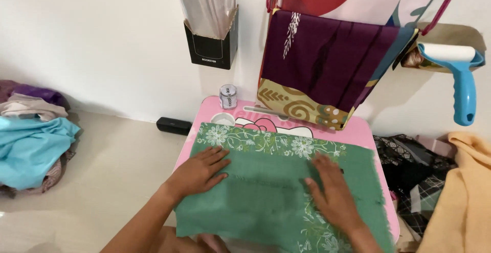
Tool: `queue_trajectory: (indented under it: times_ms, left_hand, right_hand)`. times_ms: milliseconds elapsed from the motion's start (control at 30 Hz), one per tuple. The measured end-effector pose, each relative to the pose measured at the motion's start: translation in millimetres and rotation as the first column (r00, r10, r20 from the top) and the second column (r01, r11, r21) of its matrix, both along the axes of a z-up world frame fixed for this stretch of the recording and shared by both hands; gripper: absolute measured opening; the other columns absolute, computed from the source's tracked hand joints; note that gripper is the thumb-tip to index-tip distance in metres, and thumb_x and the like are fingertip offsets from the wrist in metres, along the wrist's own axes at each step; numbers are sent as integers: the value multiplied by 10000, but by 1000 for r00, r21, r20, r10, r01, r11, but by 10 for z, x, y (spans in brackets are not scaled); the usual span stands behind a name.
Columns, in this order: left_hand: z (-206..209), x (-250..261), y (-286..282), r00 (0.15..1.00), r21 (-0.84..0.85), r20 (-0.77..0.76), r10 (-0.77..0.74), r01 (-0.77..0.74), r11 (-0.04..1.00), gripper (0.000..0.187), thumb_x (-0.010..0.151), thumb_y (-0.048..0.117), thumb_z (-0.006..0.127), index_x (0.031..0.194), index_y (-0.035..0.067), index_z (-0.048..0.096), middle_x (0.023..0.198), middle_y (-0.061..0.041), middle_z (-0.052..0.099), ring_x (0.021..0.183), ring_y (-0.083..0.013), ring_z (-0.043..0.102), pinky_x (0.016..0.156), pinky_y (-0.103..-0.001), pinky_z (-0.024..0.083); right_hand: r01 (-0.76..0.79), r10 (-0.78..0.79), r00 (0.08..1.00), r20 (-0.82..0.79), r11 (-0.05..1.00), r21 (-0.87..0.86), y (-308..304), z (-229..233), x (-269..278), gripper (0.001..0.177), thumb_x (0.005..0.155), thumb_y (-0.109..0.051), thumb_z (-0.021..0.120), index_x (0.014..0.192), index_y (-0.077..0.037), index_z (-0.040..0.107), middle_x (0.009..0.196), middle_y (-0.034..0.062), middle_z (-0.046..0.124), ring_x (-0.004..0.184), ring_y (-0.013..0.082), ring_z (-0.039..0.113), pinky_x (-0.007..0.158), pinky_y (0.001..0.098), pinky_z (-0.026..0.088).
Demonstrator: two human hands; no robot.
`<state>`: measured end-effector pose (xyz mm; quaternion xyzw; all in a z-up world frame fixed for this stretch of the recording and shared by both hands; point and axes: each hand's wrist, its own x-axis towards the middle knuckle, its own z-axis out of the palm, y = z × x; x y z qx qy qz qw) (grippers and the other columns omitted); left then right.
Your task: Folding a green hijab with floral patterns on a small pink table while sitting on the floor.
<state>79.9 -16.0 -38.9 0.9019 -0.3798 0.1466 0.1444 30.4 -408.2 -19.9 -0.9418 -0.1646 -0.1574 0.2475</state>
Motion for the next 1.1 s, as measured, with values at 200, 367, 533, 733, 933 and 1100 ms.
queue_trajectory:
  times_ms: [200,367,533,733,933,1100]
  left_hand:
    - [-128,84,-53,995,49,99,25,-30,998,453,884,171,647,1318,42,639,1450,-100,608,1350,-294,550,1079,-412,458]
    - [-178,236,-60,995,110,29,91,-94,990,532,881,110,569,1410,55,559,1547,-97,512,1482,-305,388,1196,-445,316]
    - [138,254,-98,980,-187,-164,114,-144,972,529,778,-1,591,1304,44,628,1263,-121,720,1092,-337,692,926,-414,540]
    - [394,382,-177,977,-252,-152,151,-186,950,517,804,13,587,1317,49,641,1232,-137,738,1018,-357,717,843,-425,564]
    - [495,273,-174,979,-257,-119,168,-194,947,458,838,39,589,1293,48,641,1230,-127,740,999,-359,719,824,-433,561]
    - [313,123,-80,950,-239,-236,204,-260,936,490,858,59,544,1339,100,625,1286,-82,720,1096,-320,699,901,-403,547]
  right_hand:
    - [-360,362,931,40,932,-48,823,-75,-310,633,989,-387,606,1488,-26,458,1596,120,463,1495,295,393,1237,459,249]
    - [-497,496,868,-28,864,-75,1279,-169,-316,621,1015,-374,584,1488,3,444,1615,156,414,1526,310,311,1234,489,182]
    - [-509,506,861,-57,856,-89,1596,-331,-159,674,1039,-447,492,1493,46,425,1607,217,392,1501,386,309,1212,531,200]
    - [-434,393,886,-247,890,-142,1840,-251,197,768,1037,-500,436,1583,13,265,1692,221,185,1564,370,134,1221,541,102]
    - [-123,-7,810,-587,976,-182,1485,-96,448,631,1001,-624,376,1354,-139,571,1190,117,733,1125,392,664,1001,528,478]
    - [37,-126,886,-447,979,-202,746,-140,442,516,964,-584,441,1307,-239,615,1351,6,626,1176,336,612,1004,471,494]
